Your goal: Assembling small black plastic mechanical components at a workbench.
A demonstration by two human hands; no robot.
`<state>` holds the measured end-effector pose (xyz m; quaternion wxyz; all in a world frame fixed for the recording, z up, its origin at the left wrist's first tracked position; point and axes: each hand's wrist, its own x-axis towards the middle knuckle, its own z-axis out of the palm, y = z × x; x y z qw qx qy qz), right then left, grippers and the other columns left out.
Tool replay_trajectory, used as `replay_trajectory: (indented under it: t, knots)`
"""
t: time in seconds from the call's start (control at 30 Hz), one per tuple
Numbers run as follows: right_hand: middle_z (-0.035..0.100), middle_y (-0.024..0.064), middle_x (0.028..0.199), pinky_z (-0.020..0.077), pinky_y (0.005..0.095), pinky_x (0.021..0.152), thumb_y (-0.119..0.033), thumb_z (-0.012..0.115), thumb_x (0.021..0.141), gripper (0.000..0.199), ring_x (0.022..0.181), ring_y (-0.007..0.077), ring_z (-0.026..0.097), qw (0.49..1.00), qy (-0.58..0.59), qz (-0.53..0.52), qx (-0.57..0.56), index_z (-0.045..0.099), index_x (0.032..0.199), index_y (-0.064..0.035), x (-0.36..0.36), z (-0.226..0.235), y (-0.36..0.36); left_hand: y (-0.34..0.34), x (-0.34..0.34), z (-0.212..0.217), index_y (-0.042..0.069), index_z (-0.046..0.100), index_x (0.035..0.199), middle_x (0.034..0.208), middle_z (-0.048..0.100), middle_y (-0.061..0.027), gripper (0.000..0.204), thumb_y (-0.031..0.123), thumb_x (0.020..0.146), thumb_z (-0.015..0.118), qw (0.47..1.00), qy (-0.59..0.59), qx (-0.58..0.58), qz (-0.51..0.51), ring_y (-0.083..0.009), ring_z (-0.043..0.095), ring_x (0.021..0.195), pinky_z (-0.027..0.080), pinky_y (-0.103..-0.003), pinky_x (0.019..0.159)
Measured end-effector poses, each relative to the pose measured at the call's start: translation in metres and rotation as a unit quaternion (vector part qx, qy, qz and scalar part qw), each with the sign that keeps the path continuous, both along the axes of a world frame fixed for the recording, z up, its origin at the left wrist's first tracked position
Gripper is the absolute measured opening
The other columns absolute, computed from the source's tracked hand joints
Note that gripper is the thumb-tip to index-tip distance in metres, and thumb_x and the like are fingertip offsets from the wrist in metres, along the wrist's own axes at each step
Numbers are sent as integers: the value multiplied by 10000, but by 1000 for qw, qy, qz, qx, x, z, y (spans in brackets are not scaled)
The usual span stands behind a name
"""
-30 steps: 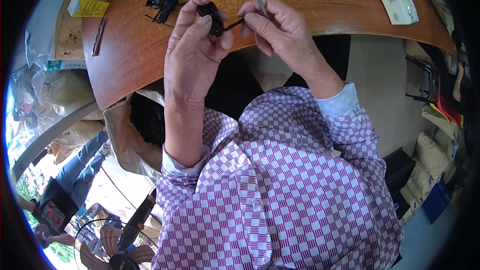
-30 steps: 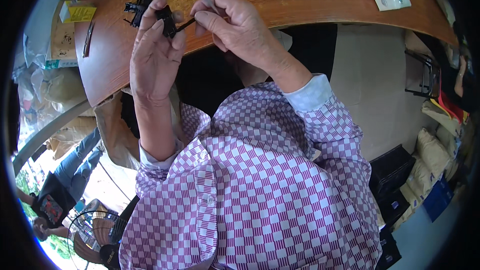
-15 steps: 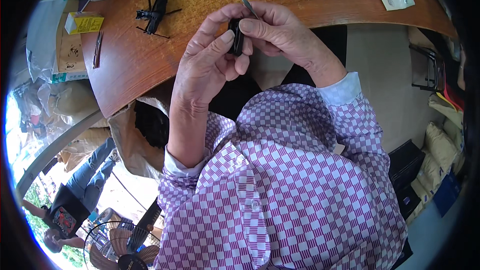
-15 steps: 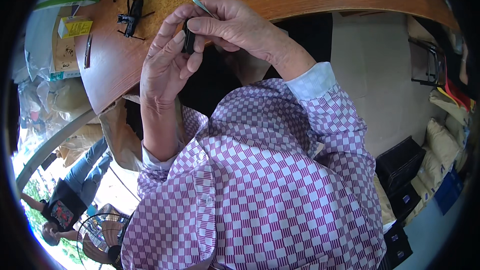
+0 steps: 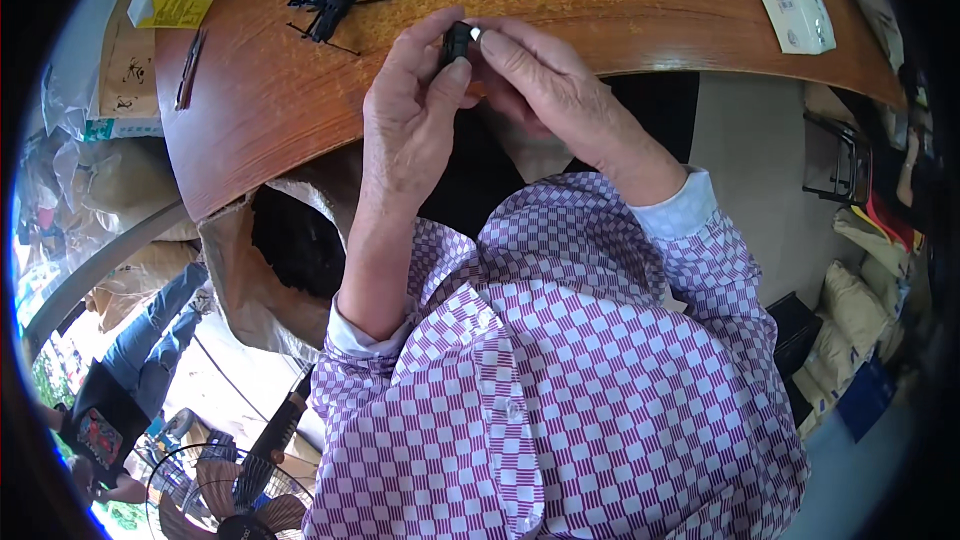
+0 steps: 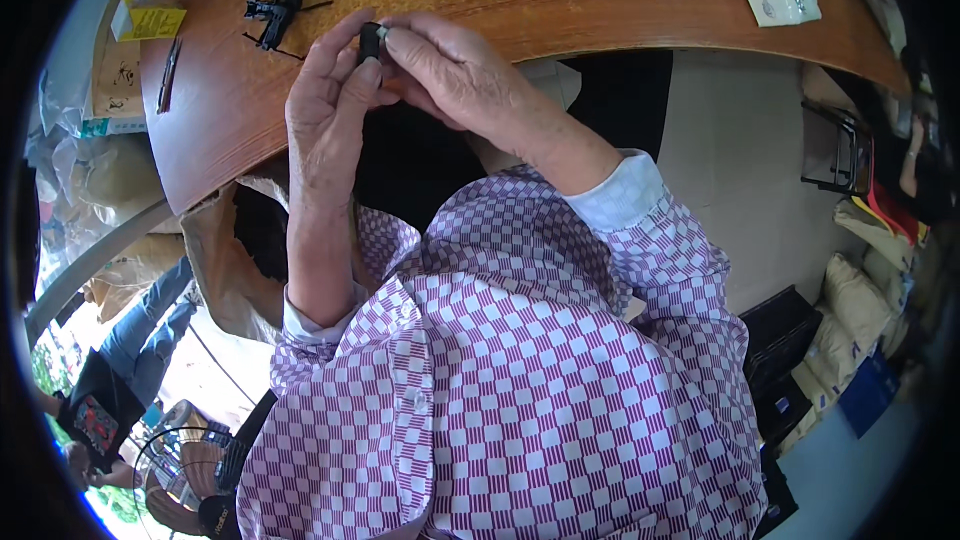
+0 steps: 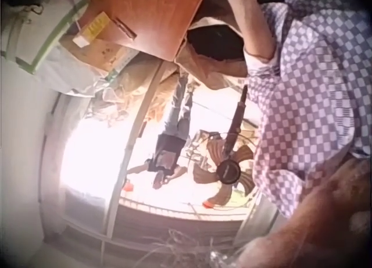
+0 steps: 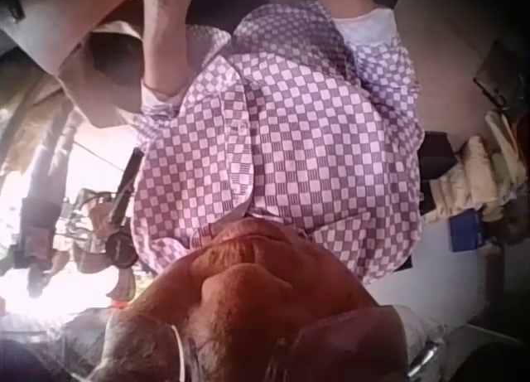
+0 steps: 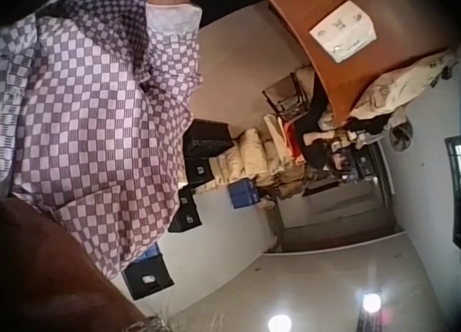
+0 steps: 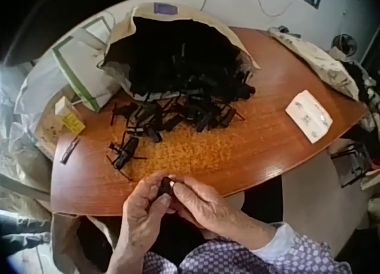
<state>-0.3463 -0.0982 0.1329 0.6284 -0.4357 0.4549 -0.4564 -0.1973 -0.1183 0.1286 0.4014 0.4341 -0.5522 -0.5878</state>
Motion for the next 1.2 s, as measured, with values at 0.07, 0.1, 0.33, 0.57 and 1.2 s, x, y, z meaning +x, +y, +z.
replay_trajectory:
  t: [0.07,0.1,0.33,0.57,1.2]
  knots:
    - [438,-52,650,231,165,432,-330,445,987,383,534,5,358,999,-7,-3,45,512,1238,-49,9,5,2,-1,6,-6,0,463,1273,977,599,-64,350,-21,924,477,999,36,-15,-13,-89,586,831,509,-227,725]
    - [439,-52,653,233,159,417,-312,443,989,365,527,1,367,1000,-22,10,20,504,1232,-46,11,3,-1,-1,7,-6,0,463,1273,977,599,-64,350,-21,924,477,999,40,-15,-10,-89,586,831,509,-227,725]
    - [462,-43,685,262,141,399,-235,417,1001,305,521,-5,386,999,-18,21,17,493,1221,-39,29,-4,-10,-1,14,-9,2,501,1236,915,615,-53,332,-52,909,481,997,63,-25,46,-96,589,790,513,-229,728]
    - [540,-8,760,477,205,602,-212,461,984,290,677,64,558,988,108,84,-71,502,1202,-24,35,-16,-28,3,27,-15,37,546,1191,940,631,-19,398,-84,813,574,965,-166,-165,120,-73,577,765,496,-245,664]
    - [611,98,686,468,336,511,-153,607,872,134,620,250,633,825,441,-23,-353,548,920,-42,22,-22,-50,-1,60,-4,56,596,940,942,618,-128,196,245,942,547,885,352,277,123,-167,557,673,458,-237,569]
